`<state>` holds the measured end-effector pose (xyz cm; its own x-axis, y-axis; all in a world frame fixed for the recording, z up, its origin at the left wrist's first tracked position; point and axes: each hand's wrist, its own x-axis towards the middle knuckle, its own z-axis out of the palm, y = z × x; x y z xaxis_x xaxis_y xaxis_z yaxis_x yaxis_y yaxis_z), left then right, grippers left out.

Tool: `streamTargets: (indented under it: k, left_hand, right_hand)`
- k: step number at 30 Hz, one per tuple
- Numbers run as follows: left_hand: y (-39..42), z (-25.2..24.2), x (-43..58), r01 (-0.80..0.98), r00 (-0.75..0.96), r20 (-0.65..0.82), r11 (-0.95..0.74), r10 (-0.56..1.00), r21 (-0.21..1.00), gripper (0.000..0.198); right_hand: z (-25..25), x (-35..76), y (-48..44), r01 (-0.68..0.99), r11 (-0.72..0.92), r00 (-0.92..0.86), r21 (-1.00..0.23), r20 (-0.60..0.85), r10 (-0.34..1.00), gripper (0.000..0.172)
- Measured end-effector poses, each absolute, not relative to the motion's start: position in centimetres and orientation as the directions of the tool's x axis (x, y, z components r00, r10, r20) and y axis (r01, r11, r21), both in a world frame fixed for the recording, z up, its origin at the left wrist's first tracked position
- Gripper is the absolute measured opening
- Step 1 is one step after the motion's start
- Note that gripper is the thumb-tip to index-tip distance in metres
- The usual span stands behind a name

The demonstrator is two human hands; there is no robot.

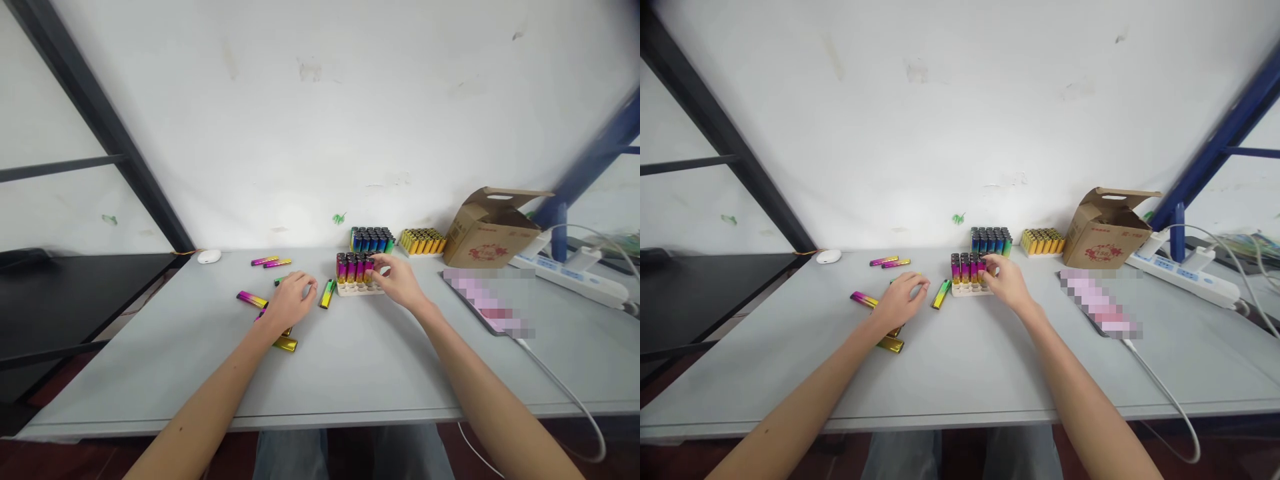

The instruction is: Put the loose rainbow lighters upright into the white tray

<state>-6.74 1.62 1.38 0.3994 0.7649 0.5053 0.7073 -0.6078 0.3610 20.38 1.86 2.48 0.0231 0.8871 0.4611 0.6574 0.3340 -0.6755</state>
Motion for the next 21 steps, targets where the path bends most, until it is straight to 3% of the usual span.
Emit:
streamTargets:
  k: [12,16,21]
  left_hand:
    - [2.6,1.3,-7.5,0.821,0.241,0.459,-0.432,0.855,0.374,0.018]
    - [3.1,1.0,-8.1,0.878,0.129,0.434,-0.307,0.891,0.367,0.025]
    - [4.7,1.0,-10.2,0.907,0.040,0.387,-0.196,0.921,0.372,0.042]
  right_hand:
    - [2.6,20.6,1.6,0.753,0.295,-0.006,-0.588,0.442,0.897,0.027]
    - [2.6,20.7,1.4,0.805,0.295,0.015,-0.514,0.516,0.857,0.029]
    - [2.6,20.8,1.5,0.839,0.298,0.058,-0.456,0.619,0.783,0.017]
